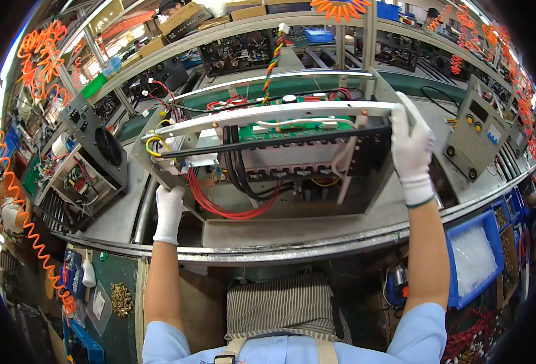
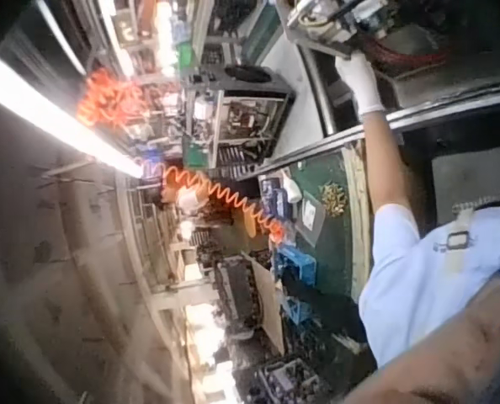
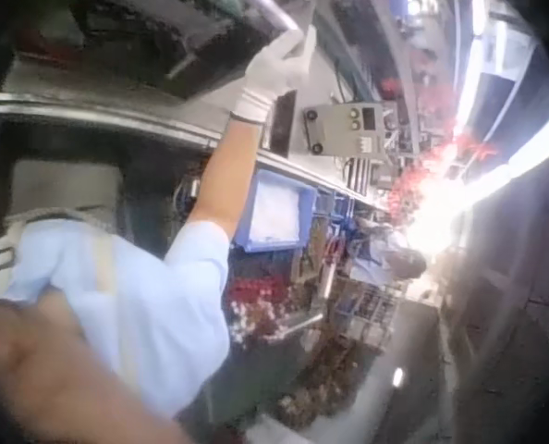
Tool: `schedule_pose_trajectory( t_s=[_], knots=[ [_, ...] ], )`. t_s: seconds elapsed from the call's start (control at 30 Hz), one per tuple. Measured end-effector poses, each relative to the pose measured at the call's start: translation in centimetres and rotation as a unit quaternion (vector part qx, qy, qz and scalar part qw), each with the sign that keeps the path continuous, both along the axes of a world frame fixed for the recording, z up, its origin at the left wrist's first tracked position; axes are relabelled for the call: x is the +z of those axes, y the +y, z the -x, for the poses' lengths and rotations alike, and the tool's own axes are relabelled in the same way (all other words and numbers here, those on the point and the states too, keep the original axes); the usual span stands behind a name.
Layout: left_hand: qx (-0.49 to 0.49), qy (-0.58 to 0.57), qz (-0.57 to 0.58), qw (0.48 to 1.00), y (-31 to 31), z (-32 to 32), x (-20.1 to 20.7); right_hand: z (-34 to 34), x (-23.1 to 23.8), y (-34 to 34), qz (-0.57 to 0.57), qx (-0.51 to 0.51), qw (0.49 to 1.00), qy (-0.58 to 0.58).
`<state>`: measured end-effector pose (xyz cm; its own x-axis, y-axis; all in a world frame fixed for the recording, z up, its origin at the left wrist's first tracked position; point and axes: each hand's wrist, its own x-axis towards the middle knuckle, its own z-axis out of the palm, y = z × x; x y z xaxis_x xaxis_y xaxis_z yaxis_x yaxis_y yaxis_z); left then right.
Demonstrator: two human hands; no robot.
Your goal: The person assembles an electronic device by connecting various wires to a circuit board and securing them with zip ties. They use a screwdriver to tighten connections and organize the internal components within a metal chassis.
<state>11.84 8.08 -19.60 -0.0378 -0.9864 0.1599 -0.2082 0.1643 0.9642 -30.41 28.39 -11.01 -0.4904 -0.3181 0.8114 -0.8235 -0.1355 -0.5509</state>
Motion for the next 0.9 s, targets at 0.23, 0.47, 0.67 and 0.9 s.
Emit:
schedule_pose_trajectory(
  t_s=[0.23,0.47,0.67,0.9],
  knots=[
    [-0.086,0.015,0.047,0.995,1.7,-2.4,-4.0,0.5,0.0,1.4,-0.098,0.057,0.992,0.061],
    [-0.115,-0.087,0.090,0.985,9.5,-9.1,-6.0,0.3,-1.1,20.3,-0.129,-0.076,0.977,0.154],
    [-0.078,-0.162,0.071,0.981,12.5,-11.6,-5.2,7.0,-1.6,40.1,-0.056,-0.310,0.943,-0.113],
    [-0.157,-0.206,0.194,0.946,15.6,0.1,-1.4,7.6,-7.8,32.0,-0.497,-0.133,0.853,-0.081]
  ],
)
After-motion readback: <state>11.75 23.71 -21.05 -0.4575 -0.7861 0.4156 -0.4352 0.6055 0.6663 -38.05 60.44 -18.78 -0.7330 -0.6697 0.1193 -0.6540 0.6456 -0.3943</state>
